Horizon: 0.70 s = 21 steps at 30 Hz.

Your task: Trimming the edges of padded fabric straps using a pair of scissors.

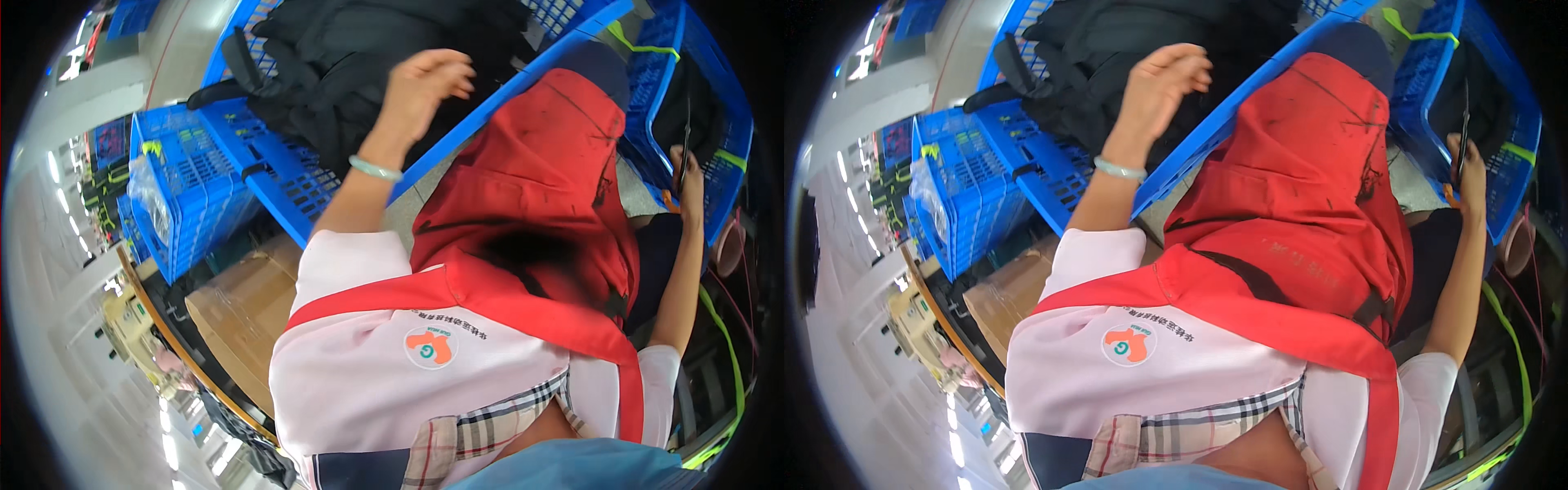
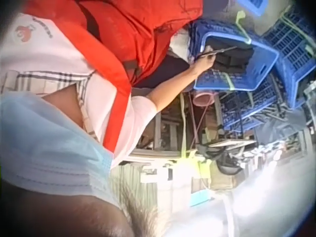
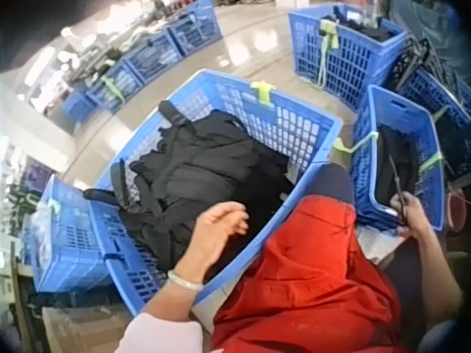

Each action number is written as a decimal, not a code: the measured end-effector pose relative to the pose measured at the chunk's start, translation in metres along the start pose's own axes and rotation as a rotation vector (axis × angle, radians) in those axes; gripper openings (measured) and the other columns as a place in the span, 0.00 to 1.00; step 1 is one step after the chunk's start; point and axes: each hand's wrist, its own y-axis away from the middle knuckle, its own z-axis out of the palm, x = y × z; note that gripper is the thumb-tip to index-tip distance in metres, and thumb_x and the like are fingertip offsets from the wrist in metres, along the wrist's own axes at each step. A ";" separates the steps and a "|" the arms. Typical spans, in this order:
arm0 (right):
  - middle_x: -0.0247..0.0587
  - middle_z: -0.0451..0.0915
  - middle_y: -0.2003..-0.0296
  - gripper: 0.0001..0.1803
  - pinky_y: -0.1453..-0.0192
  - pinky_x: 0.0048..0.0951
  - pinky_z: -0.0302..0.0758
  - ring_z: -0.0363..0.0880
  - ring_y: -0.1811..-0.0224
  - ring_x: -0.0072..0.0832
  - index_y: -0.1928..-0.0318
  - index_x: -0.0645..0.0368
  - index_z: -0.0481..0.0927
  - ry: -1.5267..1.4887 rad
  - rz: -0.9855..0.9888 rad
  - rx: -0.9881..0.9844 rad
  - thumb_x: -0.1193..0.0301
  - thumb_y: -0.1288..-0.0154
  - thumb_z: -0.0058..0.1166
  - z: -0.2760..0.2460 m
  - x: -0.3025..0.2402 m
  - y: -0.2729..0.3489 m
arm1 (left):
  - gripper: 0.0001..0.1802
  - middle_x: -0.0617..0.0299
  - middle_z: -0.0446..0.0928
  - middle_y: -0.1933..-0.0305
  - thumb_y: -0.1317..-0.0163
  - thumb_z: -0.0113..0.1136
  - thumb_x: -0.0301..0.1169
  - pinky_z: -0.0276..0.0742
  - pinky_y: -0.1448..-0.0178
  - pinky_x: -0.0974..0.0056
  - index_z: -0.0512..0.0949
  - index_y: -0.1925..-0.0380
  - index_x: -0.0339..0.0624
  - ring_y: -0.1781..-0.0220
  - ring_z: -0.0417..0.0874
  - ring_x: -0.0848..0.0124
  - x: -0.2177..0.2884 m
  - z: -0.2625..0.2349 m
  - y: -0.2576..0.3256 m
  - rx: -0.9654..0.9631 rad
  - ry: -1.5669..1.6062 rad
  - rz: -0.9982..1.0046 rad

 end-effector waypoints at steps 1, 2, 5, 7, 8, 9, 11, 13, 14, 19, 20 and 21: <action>0.20 0.64 0.84 0.16 0.80 0.18 0.54 0.61 0.84 0.11 0.56 0.55 0.80 -0.142 0.073 -0.090 0.56 0.34 0.58 0.009 -0.003 0.018 | 0.09 0.58 0.82 0.62 0.37 0.60 0.24 0.79 0.57 0.70 0.81 0.57 0.33 0.64 0.83 0.72 -0.016 -0.047 -0.008 0.103 0.035 0.026; 0.20 0.65 0.84 0.15 0.80 0.18 0.53 0.60 0.84 0.11 0.56 0.57 0.79 -0.051 0.056 -0.103 0.59 0.34 0.58 0.020 0.006 0.020 | 0.11 0.58 0.82 0.62 0.38 0.61 0.24 0.80 0.57 0.70 0.80 0.56 0.33 0.65 0.83 0.71 -0.040 -0.094 -0.015 0.231 -0.144 0.011; 0.20 0.68 0.79 0.12 0.78 0.16 0.53 0.60 0.81 0.09 0.55 0.58 0.79 0.011 -0.026 -0.095 0.65 0.33 0.59 0.041 0.028 0.013 | 0.13 0.55 0.82 0.62 0.40 0.65 0.27 0.79 0.52 0.67 0.80 0.56 0.34 0.61 0.83 0.68 -0.099 -0.206 -0.014 0.700 -0.175 -0.221; 0.20 0.69 0.77 0.12 0.75 0.16 0.54 0.62 0.79 0.09 0.55 0.59 0.78 0.005 0.022 -0.123 0.66 0.33 0.59 0.060 0.019 0.017 | 0.20 0.53 0.77 0.52 0.43 0.67 0.27 0.77 0.47 0.63 0.77 0.51 0.34 0.51 0.79 0.65 -0.119 -0.241 -0.009 0.867 0.027 -0.322; 0.20 0.70 0.75 0.12 0.73 0.16 0.55 0.63 0.77 0.09 0.56 0.60 0.78 0.002 0.072 -0.148 0.66 0.33 0.59 0.064 0.015 0.020 | 0.27 0.51 0.73 0.43 0.46 0.69 0.28 0.75 0.42 0.59 0.74 0.45 0.34 0.41 0.75 0.63 -0.130 -0.249 -0.007 1.024 0.239 -0.425; 0.20 0.70 0.75 0.12 0.73 0.16 0.55 0.63 0.77 0.09 0.56 0.60 0.78 0.016 0.073 -0.130 0.66 0.33 0.59 0.052 0.027 0.016 | 0.27 0.51 0.73 0.43 0.46 0.69 0.28 0.75 0.42 0.59 0.74 0.45 0.34 0.41 0.75 0.63 -0.144 -0.248 -0.011 1.006 0.253 -0.432; 0.22 0.70 0.74 0.12 0.70 0.18 0.58 0.63 0.73 0.11 0.59 0.61 0.77 -0.001 0.067 -0.164 0.65 0.33 0.59 0.039 0.051 0.008 | 0.56 0.50 0.57 0.28 0.55 0.74 0.46 0.60 0.30 0.49 0.52 0.31 0.39 0.29 0.62 0.55 -0.175 -0.253 -0.011 1.330 -0.753 -0.612; 0.25 0.69 0.75 0.13 0.68 0.22 0.60 0.62 0.73 0.15 0.62 0.63 0.77 0.085 -0.105 -0.121 0.64 0.34 0.59 0.074 0.037 -0.007 | 0.57 0.52 0.56 0.28 0.57 0.72 0.49 0.59 0.29 0.50 0.52 0.31 0.40 0.29 0.62 0.55 -0.183 -0.323 0.035 1.405 -1.034 -0.660; 0.26 0.69 0.75 0.14 0.68 0.23 0.61 0.62 0.73 0.16 0.63 0.64 0.76 0.230 -0.078 -0.100 0.64 0.34 0.58 0.068 0.046 0.002 | 0.57 0.52 0.57 0.28 0.57 0.72 0.49 0.59 0.29 0.52 0.53 0.31 0.41 0.27 0.60 0.57 -0.209 -0.308 0.035 1.295 -1.073 -0.730; 0.40 0.78 0.68 0.17 0.59 0.26 0.69 0.71 0.67 0.21 0.56 0.68 0.77 0.364 -0.195 -0.081 0.65 0.35 0.58 0.064 0.055 -0.005 | 0.53 0.46 0.67 0.33 0.56 0.76 0.45 0.68 0.34 0.47 0.59 0.33 0.40 0.32 0.66 0.49 -0.218 -0.353 0.048 0.630 -0.872 -0.838; 0.47 0.82 0.62 0.18 0.53 0.29 0.71 0.76 0.62 0.26 0.52 0.69 0.77 0.372 -0.149 -0.103 0.66 0.36 0.58 0.068 0.053 -0.005 | 0.50 0.46 0.69 0.35 0.55 0.76 0.41 0.69 0.35 0.47 0.60 0.34 0.39 0.33 0.69 0.49 -0.213 -0.357 0.051 0.346 -0.808 -0.835; 0.47 0.82 0.62 0.18 0.53 0.29 0.71 0.76 0.62 0.26 0.52 0.69 0.77 0.388 -0.135 -0.094 0.66 0.36 0.58 0.064 0.057 -0.001 | 0.50 0.46 0.69 0.35 0.55 0.76 0.41 0.69 0.35 0.47 0.60 0.34 0.39 0.33 0.69 0.49 -0.227 -0.343 0.044 0.322 -0.801 -0.838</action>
